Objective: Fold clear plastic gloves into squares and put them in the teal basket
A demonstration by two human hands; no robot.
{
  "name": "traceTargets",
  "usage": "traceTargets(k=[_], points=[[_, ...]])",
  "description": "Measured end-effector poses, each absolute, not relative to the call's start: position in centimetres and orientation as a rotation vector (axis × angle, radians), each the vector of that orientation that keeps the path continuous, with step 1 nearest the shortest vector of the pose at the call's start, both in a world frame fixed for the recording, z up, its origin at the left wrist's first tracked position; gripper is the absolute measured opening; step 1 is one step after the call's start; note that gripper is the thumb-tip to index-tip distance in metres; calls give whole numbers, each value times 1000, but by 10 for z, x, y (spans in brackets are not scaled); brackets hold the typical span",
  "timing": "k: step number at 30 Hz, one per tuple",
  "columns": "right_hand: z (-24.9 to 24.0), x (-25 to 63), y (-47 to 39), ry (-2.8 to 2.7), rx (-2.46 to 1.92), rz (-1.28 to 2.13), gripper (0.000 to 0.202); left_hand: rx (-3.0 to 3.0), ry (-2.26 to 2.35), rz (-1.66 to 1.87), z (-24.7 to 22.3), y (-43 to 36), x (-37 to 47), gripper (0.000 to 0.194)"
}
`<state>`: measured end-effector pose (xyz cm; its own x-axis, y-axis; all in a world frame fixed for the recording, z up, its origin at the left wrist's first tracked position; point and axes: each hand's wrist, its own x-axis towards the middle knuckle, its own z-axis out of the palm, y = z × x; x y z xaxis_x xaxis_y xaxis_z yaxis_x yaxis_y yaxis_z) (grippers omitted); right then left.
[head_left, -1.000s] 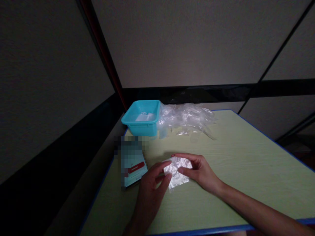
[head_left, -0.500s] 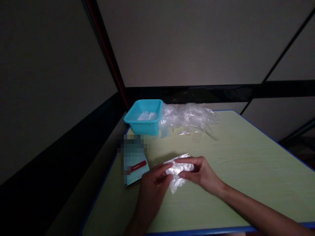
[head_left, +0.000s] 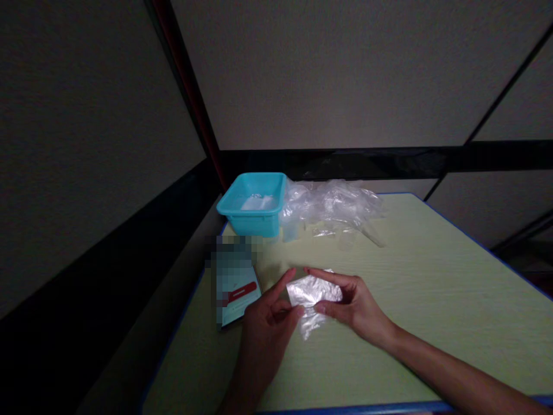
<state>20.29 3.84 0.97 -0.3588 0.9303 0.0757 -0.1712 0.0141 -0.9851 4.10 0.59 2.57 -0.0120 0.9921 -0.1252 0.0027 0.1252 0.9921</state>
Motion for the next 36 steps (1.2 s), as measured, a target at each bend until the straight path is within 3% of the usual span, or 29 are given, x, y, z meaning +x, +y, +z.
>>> traceTargets(k=[5, 10, 17, 36], points=[[10, 203, 39, -1377, -852, 1502, 51, 1092, 1223, 1165, 26, 6, 42, 68], [9, 203, 40, -1417, -809, 1434, 36, 1094, 1239, 1189, 24, 7, 41, 59], [7, 204, 40, -1458, -878, 1448, 23, 1181, 1281, 1237, 23, 9, 39, 24], [9, 204, 39, -1378, -833, 1521, 47, 1084, 1236, 1145, 24, 8, 40, 52]])
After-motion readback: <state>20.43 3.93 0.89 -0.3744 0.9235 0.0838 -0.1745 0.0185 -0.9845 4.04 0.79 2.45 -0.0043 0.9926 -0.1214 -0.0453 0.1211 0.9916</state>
